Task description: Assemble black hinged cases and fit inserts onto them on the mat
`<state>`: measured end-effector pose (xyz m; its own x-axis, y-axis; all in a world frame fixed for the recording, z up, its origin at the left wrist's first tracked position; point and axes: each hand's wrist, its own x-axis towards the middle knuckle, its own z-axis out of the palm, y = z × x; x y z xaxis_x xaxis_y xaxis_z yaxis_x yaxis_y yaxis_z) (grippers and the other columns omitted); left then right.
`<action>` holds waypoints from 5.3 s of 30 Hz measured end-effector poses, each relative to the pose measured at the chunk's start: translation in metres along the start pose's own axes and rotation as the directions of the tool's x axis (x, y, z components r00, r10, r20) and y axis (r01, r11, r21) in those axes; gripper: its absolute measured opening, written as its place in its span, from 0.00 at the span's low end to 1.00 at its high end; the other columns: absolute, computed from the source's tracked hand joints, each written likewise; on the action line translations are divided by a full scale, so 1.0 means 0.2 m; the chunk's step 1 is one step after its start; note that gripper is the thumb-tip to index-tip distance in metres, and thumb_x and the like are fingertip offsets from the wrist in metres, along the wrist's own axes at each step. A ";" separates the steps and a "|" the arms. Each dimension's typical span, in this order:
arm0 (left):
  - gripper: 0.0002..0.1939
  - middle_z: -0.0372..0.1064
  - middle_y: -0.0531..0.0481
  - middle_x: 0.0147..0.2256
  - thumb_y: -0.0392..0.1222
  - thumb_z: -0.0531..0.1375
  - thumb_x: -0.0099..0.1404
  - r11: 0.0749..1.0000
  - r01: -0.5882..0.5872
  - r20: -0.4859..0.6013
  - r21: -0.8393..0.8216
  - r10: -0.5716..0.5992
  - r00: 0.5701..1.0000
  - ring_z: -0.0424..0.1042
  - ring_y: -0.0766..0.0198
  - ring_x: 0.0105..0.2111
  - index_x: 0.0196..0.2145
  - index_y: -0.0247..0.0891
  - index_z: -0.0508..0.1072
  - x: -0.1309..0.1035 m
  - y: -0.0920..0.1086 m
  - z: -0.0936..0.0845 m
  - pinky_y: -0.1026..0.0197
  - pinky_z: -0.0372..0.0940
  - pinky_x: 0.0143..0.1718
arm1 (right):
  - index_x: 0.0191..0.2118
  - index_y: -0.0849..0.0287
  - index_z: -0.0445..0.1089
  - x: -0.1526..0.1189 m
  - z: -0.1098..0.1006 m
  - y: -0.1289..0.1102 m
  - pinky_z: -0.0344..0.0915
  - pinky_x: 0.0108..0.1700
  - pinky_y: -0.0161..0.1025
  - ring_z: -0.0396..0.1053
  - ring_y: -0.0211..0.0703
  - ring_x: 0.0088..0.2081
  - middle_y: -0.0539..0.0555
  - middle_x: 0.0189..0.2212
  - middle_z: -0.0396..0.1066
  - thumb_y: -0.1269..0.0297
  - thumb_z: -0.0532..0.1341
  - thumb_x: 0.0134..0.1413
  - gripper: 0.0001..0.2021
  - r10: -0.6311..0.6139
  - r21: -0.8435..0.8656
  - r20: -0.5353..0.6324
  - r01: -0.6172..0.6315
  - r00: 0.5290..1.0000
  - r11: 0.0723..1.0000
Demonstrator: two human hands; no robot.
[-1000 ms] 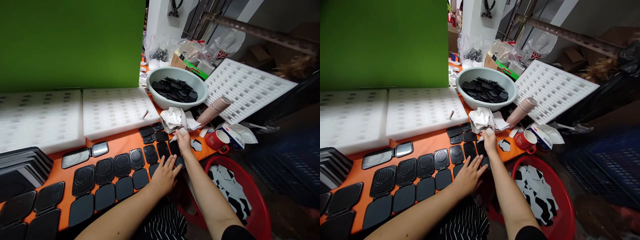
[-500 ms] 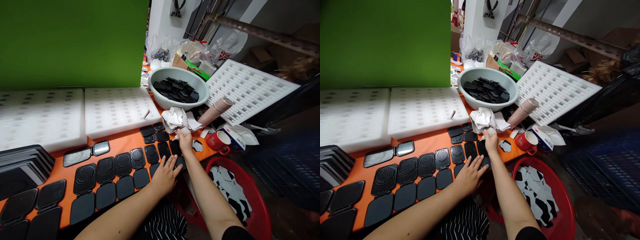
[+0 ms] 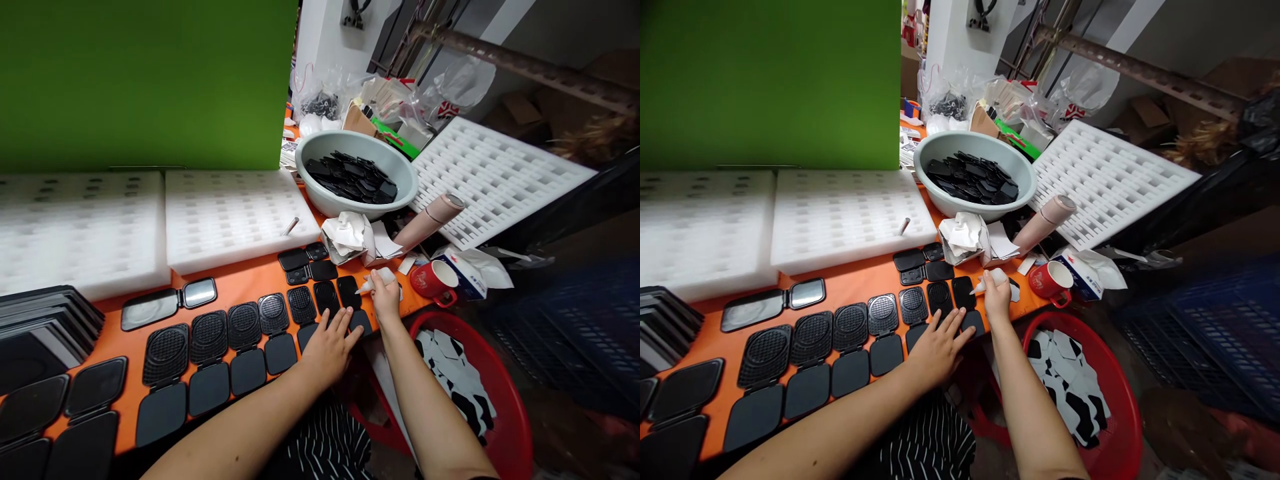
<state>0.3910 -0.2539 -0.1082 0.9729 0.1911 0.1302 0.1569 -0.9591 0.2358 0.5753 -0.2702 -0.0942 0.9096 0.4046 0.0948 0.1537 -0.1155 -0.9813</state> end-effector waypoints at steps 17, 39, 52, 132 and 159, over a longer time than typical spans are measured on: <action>0.28 0.46 0.40 0.63 0.49 0.53 0.63 1.000 -0.013 0.000 0.003 0.013 1.000 0.48 0.50 0.62 0.60 0.42 0.57 0.00 0.00 0.00 0.46 0.46 0.58 | 0.25 0.59 0.63 -0.04 0.06 -0.05 0.49 0.13 0.30 0.54 0.29 0.13 0.49 0.20 0.71 0.49 0.63 0.42 0.17 0.123 0.135 -0.040 -0.117 0.992 0.984; 0.26 0.48 0.38 0.63 0.44 0.51 0.64 1.000 -0.021 0.005 0.011 0.021 1.000 0.49 0.49 0.61 0.60 0.39 0.56 0.00 0.00 0.00 0.43 0.44 0.58 | 0.26 0.59 0.66 -0.16 0.21 -0.10 0.55 0.16 0.32 0.58 0.33 0.16 0.52 0.23 0.73 0.51 0.62 0.46 0.15 0.054 0.022 0.123 -0.057 0.991 0.998; 0.25 0.57 0.37 0.58 0.45 0.50 0.64 0.998 -0.039 0.004 0.047 0.039 0.999 0.51 0.49 0.60 0.57 0.33 0.63 0.01 -0.01 0.03 0.43 0.43 0.59 | 0.32 0.60 0.66 -0.17 0.39 -0.09 0.58 0.19 0.33 0.63 0.35 0.19 0.54 0.27 0.75 0.48 0.61 0.45 0.18 0.018 -0.049 0.245 -0.006 0.969 0.999; 0.25 0.56 0.49 0.60 0.51 0.48 0.67 0.944 0.314 -0.102 -0.100 -0.323 0.941 0.53 0.58 0.60 0.59 0.43 0.57 -0.65 -0.25 -0.19 0.46 0.42 0.60 | 0.34 0.59 0.69 -0.51 0.58 -0.23 0.66 0.33 0.40 0.70 0.45 0.29 0.56 0.28 0.74 0.48 0.60 0.48 0.17 -0.074 -0.278 0.508 0.245 0.858 0.929; 0.24 0.55 0.47 0.60 0.49 0.47 0.68 0.937 0.323 -0.093 -0.135 -0.337 0.937 0.52 0.55 0.60 0.59 0.40 0.58 -0.64 -0.24 -0.19 0.43 0.40 0.60 | 0.33 0.59 0.65 -0.52 0.81 -0.22 0.62 0.22 0.35 0.67 0.39 0.21 0.52 0.24 0.73 0.49 0.62 0.46 0.17 -0.012 -0.122 0.480 0.080 0.877 0.989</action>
<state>0.2515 -0.2241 -0.0995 0.8430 0.5214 0.1323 0.4383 -0.8083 0.3930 0.4115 -0.1612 -0.0886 0.6106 0.7918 0.0142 0.2721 -0.1930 -0.9427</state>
